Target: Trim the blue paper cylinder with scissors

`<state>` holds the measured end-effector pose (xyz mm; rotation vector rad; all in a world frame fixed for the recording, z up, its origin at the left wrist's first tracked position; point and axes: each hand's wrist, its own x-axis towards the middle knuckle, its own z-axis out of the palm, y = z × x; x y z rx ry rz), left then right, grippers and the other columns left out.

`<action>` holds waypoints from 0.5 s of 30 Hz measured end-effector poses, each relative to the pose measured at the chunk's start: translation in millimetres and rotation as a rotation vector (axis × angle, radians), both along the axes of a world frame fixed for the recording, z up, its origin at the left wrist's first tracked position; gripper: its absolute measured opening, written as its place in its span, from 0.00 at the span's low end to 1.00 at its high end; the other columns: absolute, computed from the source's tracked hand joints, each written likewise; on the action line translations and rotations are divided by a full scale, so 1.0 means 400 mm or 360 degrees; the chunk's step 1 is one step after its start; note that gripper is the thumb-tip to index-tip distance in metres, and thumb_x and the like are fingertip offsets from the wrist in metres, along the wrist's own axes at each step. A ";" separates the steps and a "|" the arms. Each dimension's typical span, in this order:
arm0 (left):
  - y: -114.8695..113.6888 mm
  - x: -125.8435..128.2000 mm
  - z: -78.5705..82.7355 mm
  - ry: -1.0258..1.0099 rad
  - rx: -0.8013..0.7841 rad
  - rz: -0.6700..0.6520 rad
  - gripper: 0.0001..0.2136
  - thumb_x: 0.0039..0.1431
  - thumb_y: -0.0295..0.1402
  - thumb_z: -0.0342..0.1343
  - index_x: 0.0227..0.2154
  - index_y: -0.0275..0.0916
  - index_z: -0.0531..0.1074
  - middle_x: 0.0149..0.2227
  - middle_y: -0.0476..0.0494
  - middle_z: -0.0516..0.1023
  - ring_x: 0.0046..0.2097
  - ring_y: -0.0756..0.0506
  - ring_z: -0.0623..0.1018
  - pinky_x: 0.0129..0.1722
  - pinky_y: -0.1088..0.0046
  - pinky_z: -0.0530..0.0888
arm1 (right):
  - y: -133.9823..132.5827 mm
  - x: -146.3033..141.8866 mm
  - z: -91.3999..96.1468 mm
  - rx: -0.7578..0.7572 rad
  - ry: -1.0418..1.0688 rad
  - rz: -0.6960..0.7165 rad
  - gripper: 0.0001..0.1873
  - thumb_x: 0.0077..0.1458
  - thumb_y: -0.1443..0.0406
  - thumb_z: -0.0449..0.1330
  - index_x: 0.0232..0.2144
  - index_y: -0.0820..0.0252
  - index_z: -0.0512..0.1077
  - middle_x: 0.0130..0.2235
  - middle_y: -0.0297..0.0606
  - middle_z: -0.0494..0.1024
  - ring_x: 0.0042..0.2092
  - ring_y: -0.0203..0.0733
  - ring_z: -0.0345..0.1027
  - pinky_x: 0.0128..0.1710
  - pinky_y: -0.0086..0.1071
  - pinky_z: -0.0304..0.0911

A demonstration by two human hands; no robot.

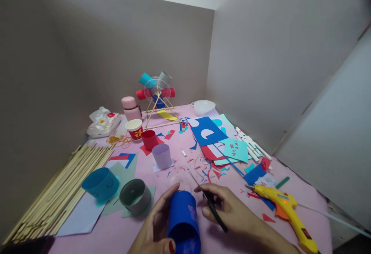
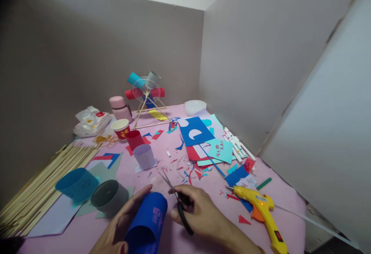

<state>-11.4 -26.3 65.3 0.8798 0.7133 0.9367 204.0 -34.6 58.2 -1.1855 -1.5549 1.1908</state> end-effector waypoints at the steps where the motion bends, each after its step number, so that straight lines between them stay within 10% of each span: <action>1: 0.000 -0.006 0.005 0.0006 0.0007 -0.0026 0.38 0.27 0.47 0.72 0.49 0.50 0.73 0.58 0.38 0.72 0.63 0.26 0.59 0.50 0.58 0.71 | -0.003 0.006 0.010 0.0063 -0.0166 -0.0016 0.22 0.44 0.67 0.65 0.44 0.57 0.73 0.32 0.33 0.71 0.32 0.40 0.63 0.33 0.32 0.58; 6: 0.007 -0.018 0.013 0.0049 0.0029 -0.0099 0.39 0.24 0.41 0.74 0.49 0.51 0.73 0.57 0.41 0.72 0.61 0.30 0.65 0.54 0.59 0.68 | -0.018 0.019 0.058 0.0193 -0.0627 0.0071 0.20 0.39 0.72 0.64 0.39 0.56 0.75 0.32 0.33 0.71 0.33 0.42 0.65 0.32 0.31 0.58; 15: 0.026 0.020 -0.056 0.0086 -0.0299 0.0126 0.11 0.42 0.35 0.68 0.33 0.50 0.82 0.39 0.45 0.85 0.45 0.33 0.78 0.46 0.59 0.72 | -0.028 0.030 0.067 0.0109 -0.0709 0.0226 0.18 0.45 0.61 0.67 0.41 0.54 0.75 0.36 0.36 0.73 0.35 0.45 0.67 0.34 0.33 0.59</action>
